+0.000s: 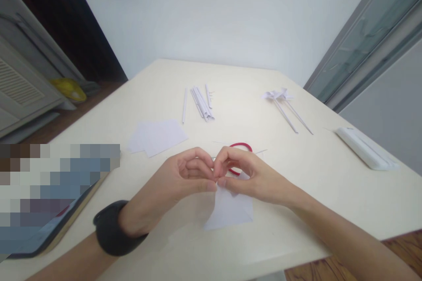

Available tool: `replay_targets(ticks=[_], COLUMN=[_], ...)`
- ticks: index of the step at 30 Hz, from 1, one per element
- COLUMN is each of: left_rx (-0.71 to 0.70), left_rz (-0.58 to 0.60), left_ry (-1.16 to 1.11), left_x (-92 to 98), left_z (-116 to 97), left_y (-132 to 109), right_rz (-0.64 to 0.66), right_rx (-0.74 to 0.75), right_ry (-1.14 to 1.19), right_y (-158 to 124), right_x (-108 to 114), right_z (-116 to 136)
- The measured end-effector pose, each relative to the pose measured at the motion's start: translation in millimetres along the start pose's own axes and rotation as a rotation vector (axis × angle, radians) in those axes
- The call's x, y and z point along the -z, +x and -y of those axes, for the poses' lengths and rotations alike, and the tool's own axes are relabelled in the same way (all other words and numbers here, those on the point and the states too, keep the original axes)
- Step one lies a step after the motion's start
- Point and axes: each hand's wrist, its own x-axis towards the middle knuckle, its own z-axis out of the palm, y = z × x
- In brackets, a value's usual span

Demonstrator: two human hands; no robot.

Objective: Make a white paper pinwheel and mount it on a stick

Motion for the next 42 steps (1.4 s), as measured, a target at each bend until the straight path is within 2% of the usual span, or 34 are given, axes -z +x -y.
replay_targets(ticks=[10, 14, 18, 24, 28, 32, 37, 42], left_rx=[-0.043, -0.099, -0.137, -0.105, -0.111, -0.126, -0.195, -0.306], left_rz=[-0.055, -0.099, -0.075, 0.017, 0.042, 0.022, -0.040, -0.133], left_ry=[0.069, 0.161, 0.177, 0.016, 0.003, 0.002, -0.033, -0.116], left_x=[-0.9, -1.6, 0.3, 5.2, 6.9, 8.5, 10.4, 14.1], left_z=[0.0, 0.6, 0.3, -2.8, -1.4, -1.3, -3.9, -1.4], left_y=[-3.6, -1.6, -1.3, -4.8, -5.6, -5.2, -3.2, 0.4], right_rz=[-0.003, -0.053, -0.097, -0.184, -0.200, -0.200, -0.311, -0.383], right_rx=[0.032, 0.081, 0.114, 0.042, -0.030, -0.041, -0.082, -0.236], right_ry=[-0.037, -0.116, -0.160, -0.046, -0.018, -0.052, 0.017, 0.150], right_y=[0.6, 1.0, 1.2, 1.1, 3.2, 4.1, 5.3, 7.4], right_x=[-0.5, -4.4, -5.8, 2.3, 6.9, 9.4, 16.2, 24.0], right_z=[-0.5, -3.7, -4.8, -1.0, -1.8, -2.2, -6.0, -17.5])
